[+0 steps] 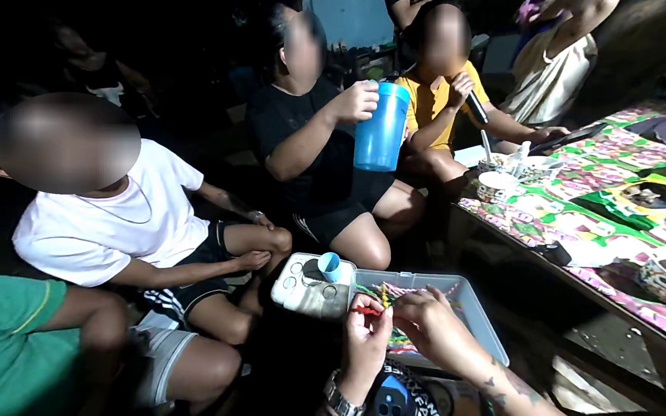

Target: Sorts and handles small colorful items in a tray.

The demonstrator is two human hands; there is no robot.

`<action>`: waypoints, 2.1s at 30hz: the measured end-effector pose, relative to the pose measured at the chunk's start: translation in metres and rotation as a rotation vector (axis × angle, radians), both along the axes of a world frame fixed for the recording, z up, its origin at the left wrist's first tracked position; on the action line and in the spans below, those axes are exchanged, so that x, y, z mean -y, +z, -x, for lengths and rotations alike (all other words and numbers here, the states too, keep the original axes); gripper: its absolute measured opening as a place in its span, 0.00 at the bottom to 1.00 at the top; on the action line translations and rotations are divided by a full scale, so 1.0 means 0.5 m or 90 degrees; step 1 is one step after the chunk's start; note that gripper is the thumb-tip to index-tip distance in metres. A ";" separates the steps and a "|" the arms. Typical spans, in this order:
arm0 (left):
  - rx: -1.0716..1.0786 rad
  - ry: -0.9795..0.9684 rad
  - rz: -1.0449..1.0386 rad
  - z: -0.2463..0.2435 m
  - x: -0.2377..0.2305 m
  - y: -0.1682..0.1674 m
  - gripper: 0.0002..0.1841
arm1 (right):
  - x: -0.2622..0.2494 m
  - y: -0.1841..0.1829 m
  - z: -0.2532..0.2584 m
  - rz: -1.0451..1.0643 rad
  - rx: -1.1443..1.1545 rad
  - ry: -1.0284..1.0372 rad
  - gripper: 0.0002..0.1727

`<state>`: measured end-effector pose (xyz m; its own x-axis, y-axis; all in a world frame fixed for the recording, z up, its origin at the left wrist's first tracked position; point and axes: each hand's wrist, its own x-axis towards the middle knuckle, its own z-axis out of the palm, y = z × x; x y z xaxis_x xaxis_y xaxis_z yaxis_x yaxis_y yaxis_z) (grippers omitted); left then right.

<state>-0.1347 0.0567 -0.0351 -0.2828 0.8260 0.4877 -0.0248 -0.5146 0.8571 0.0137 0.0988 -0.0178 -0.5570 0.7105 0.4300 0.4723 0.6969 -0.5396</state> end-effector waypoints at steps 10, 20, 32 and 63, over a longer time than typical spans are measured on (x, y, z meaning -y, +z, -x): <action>-0.016 -0.010 0.033 0.000 0.003 0.004 0.07 | -0.006 0.005 -0.010 0.038 -0.035 0.019 0.15; -0.014 -0.025 0.015 0.000 0.000 -0.003 0.09 | -0.003 0.013 -0.011 0.107 -0.085 0.033 0.09; -0.045 0.023 -0.007 0.000 -0.002 -0.004 0.08 | -0.007 0.017 -0.013 0.120 -0.052 0.071 0.13; -0.079 -0.019 0.011 -0.001 -0.001 -0.002 0.08 | -0.016 0.010 -0.011 0.148 -0.135 0.022 0.10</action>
